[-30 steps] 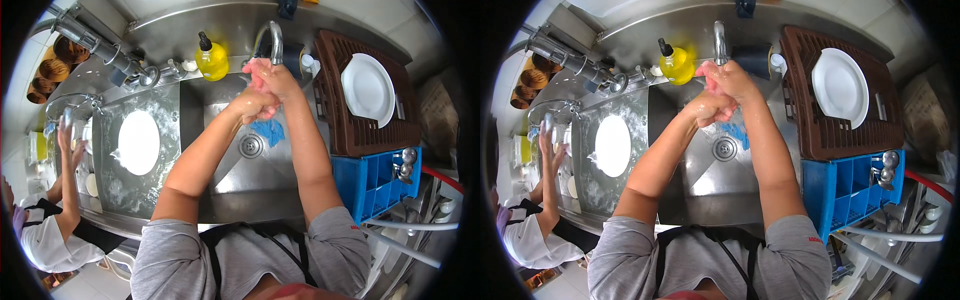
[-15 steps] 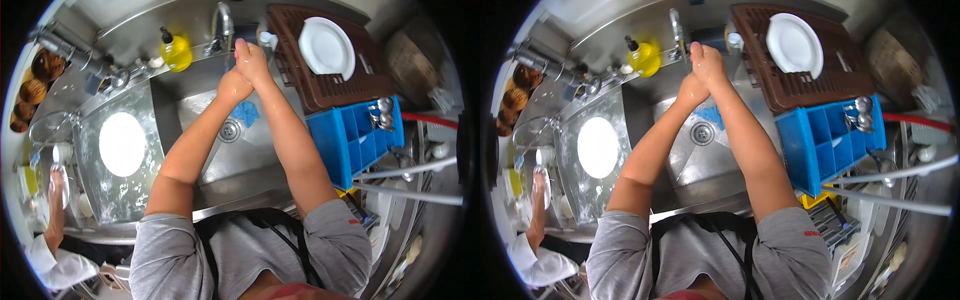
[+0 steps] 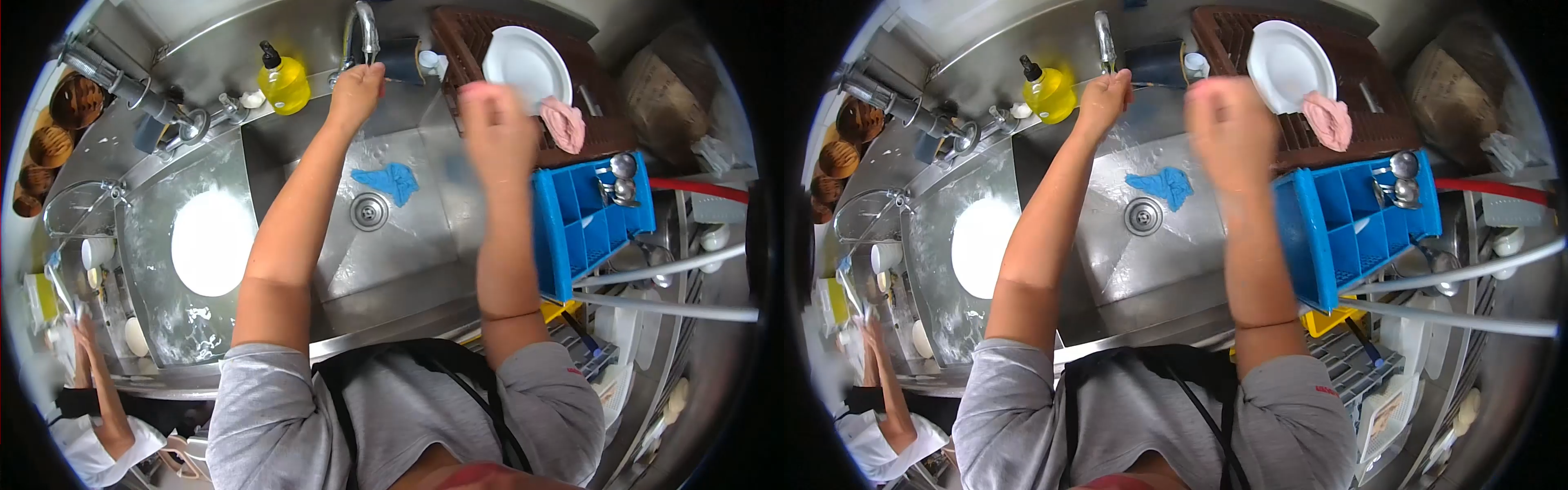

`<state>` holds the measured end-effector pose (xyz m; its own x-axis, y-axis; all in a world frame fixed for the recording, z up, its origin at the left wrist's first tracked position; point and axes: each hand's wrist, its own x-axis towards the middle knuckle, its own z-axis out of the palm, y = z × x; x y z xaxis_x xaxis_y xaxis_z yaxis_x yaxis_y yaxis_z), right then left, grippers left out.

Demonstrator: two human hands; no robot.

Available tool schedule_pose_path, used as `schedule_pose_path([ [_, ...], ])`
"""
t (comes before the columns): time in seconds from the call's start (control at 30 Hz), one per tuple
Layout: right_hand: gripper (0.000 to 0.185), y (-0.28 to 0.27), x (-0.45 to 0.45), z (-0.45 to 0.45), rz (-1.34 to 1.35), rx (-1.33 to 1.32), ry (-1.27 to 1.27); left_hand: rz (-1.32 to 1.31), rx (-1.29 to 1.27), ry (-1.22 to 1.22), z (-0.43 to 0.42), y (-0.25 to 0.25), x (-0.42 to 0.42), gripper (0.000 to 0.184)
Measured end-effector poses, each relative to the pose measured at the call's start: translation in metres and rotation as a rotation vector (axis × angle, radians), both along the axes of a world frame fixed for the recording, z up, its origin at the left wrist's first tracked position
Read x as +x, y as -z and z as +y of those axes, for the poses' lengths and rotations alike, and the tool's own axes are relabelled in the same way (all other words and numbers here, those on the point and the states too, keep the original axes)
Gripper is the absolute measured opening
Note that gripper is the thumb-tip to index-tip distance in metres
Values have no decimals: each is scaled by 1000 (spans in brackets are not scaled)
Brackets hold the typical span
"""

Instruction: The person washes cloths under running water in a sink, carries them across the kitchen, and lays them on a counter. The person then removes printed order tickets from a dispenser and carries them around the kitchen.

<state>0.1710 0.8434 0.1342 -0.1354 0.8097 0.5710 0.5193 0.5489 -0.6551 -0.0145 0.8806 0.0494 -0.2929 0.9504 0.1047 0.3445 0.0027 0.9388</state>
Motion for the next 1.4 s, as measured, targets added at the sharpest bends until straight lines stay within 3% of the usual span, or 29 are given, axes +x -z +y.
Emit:
schedule_pose_path([
  [0.1, 22, 96, -42, 24, -217, -568, -147, 63, -11, -11, -4, 7, -5, 35],
  [0.17, 17, 251, -36, 73, -400, -706, -270, 128, 62, -8, -12, 11, -4, 33],
  [0.23, 25, 324, -17, 75, -556, -1097, -40, 78, 52, 39, -14, 22, -7, 23],
  [0.27, 28, 369, -2, 73, -643, -991, -12, 2, 33, 84, -16, 25, -7, 19],
  [0.33, 29, 418, 22, 67, -639, -1120, 121, -157, -13, 166, -23, 26, -7, 12],
  [0.37, 32, 431, 30, 67, -737, -1142, 20, -143, -61, 180, -25, 28, -9, 10],
  [0.47, 28, 464, 15, 54, -541, -1289, 485, -139, -173, 190, -26, 39, -17, 7],
  [0.57, 23, 470, -12, 44, -554, -973, 448, -196, -203, 159, -29, 70, -19, 8],
  [0.7, 13, 463, -58, 66, -101, -866, 6, -149, -383, 125, -32, 94, -20, 10],
  [0.73, 10, 432, -68, 72, 30, -883, -122, -119, -410, 123, -33, 100, -20, 14],
  [0.8, 7, 388, -86, 78, 36, -945, -342, -56, -447, 119, -32, 107, -23, 21],
  [0.87, 7, 278, -87, 78, -270, -749, -581, 329, -156, 111, -31, 120, -22, 30],
  [0.9, 9, 253, -87, 77, -237, -669, -658, 517, -9, 99, -30, 121, -21, 35],
  [1.0, 9, 186, -87, 84, -154, -561, -730, 76, -185, 367, -23, 97, -31, 42],
  [1.1, 13, 158, -80, 102, -15, -524, -878, -144, -425, 432, -26, 77, -40, 34],
  [1.13, 15, 150, -79, 101, 195, -541, -889, -208, -481, 461, -26, 76, -41, 32],
  [1.17, 16, 135, -80, 96, 406, -552, -895, -61, -360, 396, -28, 61, -34, 25],
  [1.23, 24, 135, -86, 92, 740, -532, -932, -364, -248, 320, -27, 42, -24, 24],
  [1.33, 26, 167, -62, 93, 356, -1144, -828, -872, -100, 215, -27, 30, -23, 25],
  [1.4, 27, 165, -54, 93, 562, -1082, -817, -1228, -36, 85, -30, 28, -25, 26],
])
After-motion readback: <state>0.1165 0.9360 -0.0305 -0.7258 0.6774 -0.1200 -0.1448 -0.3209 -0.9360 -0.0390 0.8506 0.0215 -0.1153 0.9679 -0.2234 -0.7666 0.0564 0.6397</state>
